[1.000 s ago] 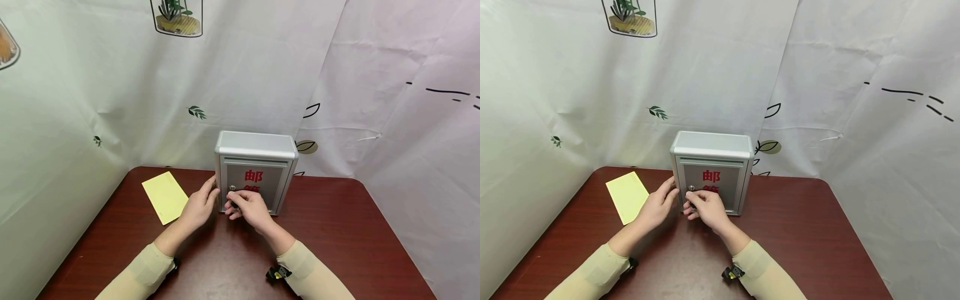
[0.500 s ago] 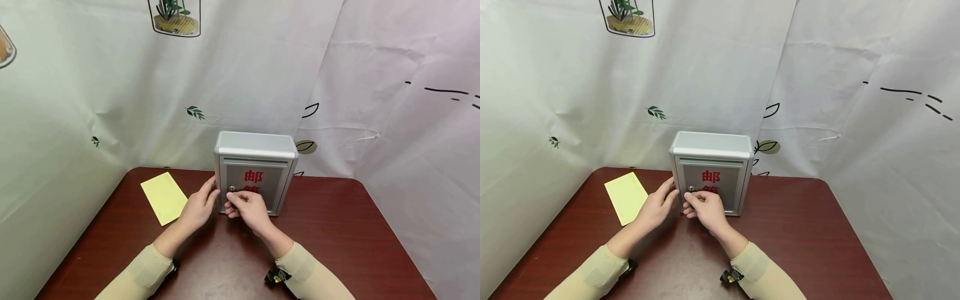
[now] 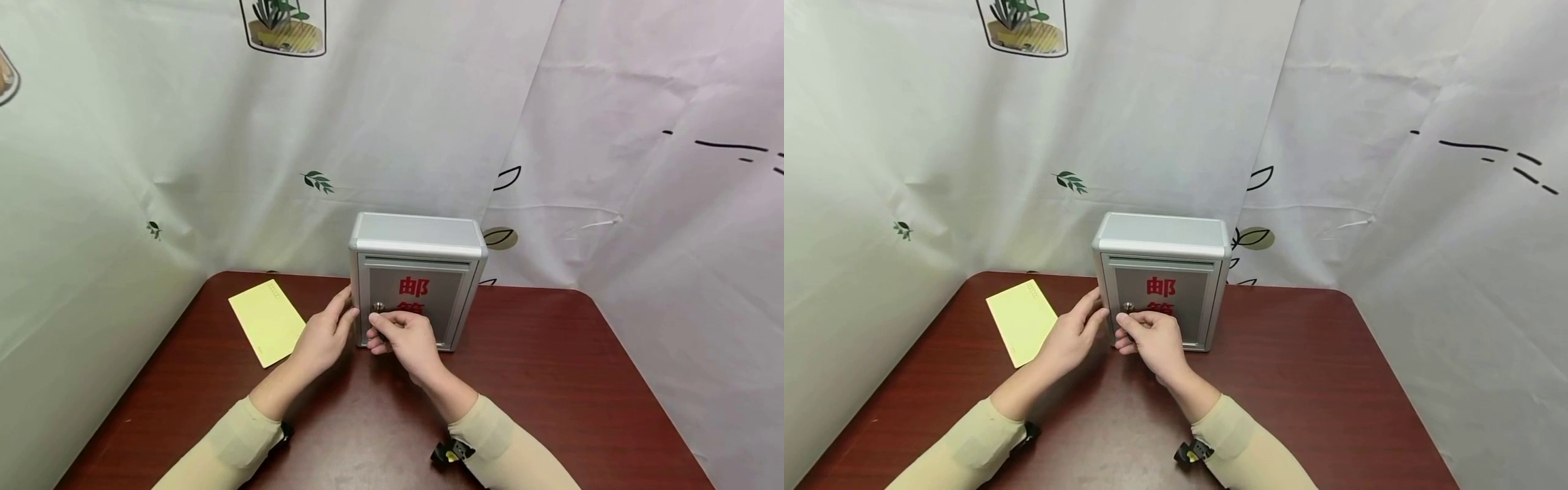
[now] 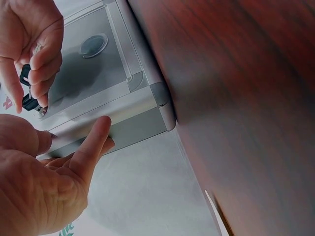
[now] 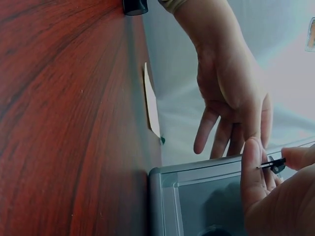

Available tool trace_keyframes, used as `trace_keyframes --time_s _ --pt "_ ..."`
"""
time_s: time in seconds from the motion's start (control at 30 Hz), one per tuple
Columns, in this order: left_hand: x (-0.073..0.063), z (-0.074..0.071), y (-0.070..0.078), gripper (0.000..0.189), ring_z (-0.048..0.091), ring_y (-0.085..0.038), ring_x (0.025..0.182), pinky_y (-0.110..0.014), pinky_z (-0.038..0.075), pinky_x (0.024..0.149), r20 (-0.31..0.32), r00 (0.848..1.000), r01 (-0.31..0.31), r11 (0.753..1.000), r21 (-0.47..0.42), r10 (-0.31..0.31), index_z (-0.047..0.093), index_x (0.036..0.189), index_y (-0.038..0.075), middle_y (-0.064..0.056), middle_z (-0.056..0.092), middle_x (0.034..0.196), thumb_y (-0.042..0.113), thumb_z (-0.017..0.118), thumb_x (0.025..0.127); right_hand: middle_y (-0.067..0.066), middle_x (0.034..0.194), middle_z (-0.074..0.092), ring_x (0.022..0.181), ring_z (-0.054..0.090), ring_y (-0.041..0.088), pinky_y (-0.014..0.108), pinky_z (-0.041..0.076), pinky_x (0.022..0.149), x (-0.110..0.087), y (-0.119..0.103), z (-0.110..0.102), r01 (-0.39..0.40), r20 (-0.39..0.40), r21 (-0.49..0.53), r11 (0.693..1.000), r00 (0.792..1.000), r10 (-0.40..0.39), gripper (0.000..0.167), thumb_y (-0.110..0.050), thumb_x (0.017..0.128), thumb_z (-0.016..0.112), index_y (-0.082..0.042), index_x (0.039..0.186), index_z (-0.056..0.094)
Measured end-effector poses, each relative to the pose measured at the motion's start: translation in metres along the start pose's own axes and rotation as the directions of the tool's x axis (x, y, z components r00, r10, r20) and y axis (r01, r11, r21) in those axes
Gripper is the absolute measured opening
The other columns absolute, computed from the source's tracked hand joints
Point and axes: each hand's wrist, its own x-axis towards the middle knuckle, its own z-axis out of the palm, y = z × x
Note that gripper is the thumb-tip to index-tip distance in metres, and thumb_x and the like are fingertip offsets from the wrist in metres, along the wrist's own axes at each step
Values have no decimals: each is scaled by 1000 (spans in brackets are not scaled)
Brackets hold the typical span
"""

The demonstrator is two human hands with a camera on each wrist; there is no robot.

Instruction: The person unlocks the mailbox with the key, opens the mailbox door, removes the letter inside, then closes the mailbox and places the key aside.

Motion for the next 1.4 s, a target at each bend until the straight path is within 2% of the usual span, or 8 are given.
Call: trace_keyframes --time_s 0.37,0.6,0.8,0.93,1.13,1.27,1.37,1.4 --pt "0 0 -1 55 75 -42 119 -64 58 98 6 1000 4 1000 6 -4 51 167 10 -21 71 146 23 65 115 12 85 78 70 77 16 35 68 69 1 1 2 -11 -18 62 998 1000 12 31 -14 106 80 15 116 77" --pt "0 -1 -1 54 75 -42 120 -64 58 98 9 1000 5 1000 2 -5 51 167 10 -20 70 147 23 64 116 15 85 79 69 77 16 35 68 68 1 0 4 -8 -54 65 998 998 11 28 -12 103 83 13 114 76" --pt "0 -1 -1 54 75 -42 119 -64 58 98 8 1000 -1 1000 1 1 51 166 9 -20 71 147 23 65 115 22 89 80 71 79 17 36 68 69 0 2 4 37 -88 -51 998 995 -41 29 -15 101 86 9 112 75" --pt "0 -1 -1 55 75 -41 119 -63 59 97 18 1000 -8 1000 -1 8 50 167 8 -20 70 147 22 64 116 17 89 82 73 81 23 35 68 69 -1 3 3 83 -110 -170 982 989 -103 31 -20 100 87 6 111 75" --pt "0 -1 -1 55 76 -40 118 -62 59 97 19 1000 -15 1000 -7 15 49 167 9 -18 70 149 23 64 116 7 83 81 76 82 39 31 66 66 -4 2 4 167 -119 -329 929 969 -217 28 -24 100 88 1 106 79" --pt "0 -1 -1 55 74 -41 124 -63 58 100 21 1000 -16 1000 -8 16 49 167 8 -18 69 150 22 64 116 -1 82 79 74 79 22 26 61 67 -4 4 3 212 -131 -476 854 943 -307 24 -28 98 89 -5 101 81" --pt "0 -2 -1 55 73 -41 126 -63 58 101 25 1000 -14 1000 -12 14 49 168 8 -18 69 150 22 64 116 -4 83 77 74 72 7 26 60 69 -4 5 3 237 -130 -574 784 919 -373 21 -28 96 91 -9 99 82" --pt "0 -2 -2 55 73 -41 126 -63 58 101 24 1000 -15 1000 -12 15 49 168 8 -18 69 150 22 63 116 -4 84 77 74 72 8 26 60 69 -4 5 4 246 -126 -593 767 912 -390 20 -27 96 91 -9 98 82"
